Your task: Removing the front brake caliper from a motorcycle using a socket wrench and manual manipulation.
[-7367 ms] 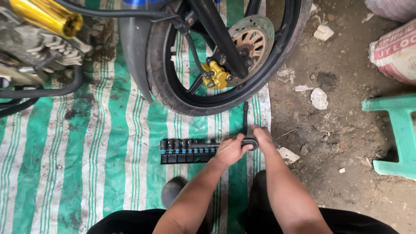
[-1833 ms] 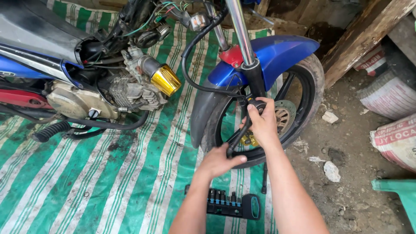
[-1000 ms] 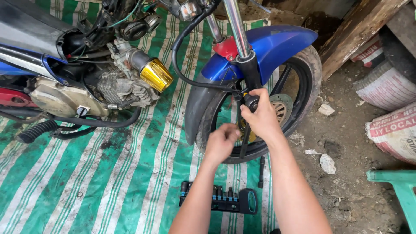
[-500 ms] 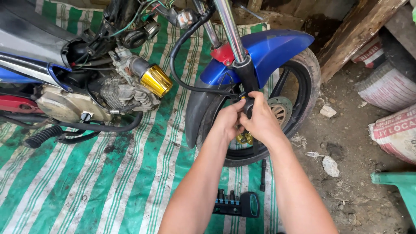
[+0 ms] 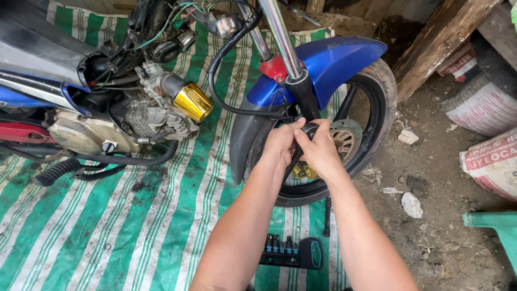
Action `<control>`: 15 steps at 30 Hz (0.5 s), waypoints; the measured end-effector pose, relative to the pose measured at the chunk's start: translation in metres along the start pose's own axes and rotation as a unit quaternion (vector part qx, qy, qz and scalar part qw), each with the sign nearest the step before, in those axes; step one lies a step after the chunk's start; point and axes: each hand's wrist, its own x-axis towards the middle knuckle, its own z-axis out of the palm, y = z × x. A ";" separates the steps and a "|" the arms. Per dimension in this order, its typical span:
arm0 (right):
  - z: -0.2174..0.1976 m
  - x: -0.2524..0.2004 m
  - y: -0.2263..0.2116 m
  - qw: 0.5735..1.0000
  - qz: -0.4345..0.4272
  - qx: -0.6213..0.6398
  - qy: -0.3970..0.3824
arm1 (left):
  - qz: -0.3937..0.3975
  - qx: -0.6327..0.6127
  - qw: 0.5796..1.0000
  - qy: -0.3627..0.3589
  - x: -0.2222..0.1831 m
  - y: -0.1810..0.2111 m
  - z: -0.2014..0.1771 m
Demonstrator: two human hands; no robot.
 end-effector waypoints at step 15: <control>-0.019 -0.002 0.010 0.994 -0.041 -0.104 0.023 | 0.033 0.114 0.992 -0.048 -0.114 0.037 -0.013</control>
